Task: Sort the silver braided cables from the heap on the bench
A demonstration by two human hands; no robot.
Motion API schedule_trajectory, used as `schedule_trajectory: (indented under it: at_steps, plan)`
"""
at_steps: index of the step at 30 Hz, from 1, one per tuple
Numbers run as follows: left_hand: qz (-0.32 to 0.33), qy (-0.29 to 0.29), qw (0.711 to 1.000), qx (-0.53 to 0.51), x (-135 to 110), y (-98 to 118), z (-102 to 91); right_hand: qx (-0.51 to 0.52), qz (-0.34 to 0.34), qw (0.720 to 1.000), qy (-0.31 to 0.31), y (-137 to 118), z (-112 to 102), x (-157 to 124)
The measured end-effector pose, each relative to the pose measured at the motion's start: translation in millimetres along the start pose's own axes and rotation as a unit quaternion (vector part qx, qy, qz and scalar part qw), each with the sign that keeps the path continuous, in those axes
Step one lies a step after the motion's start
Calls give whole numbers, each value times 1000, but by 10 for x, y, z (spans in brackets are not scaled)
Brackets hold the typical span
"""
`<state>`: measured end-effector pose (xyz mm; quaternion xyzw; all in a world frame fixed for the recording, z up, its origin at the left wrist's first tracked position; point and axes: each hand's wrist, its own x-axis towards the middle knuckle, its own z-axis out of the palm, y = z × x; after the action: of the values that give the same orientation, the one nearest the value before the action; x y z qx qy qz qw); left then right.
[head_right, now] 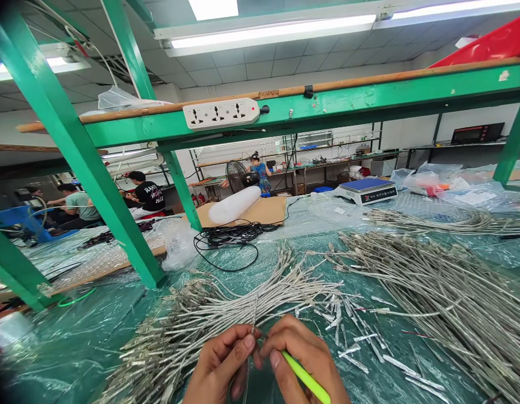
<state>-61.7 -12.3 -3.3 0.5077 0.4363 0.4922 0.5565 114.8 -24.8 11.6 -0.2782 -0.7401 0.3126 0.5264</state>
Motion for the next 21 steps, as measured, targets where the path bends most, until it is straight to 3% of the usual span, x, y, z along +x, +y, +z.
schedule_trajectory:
  at_steps: [21]
  plan:
    - [-9, -20, 1000, 21, 9, 28, 15, -5, 21, 1000, -5, -49, -31, 20]
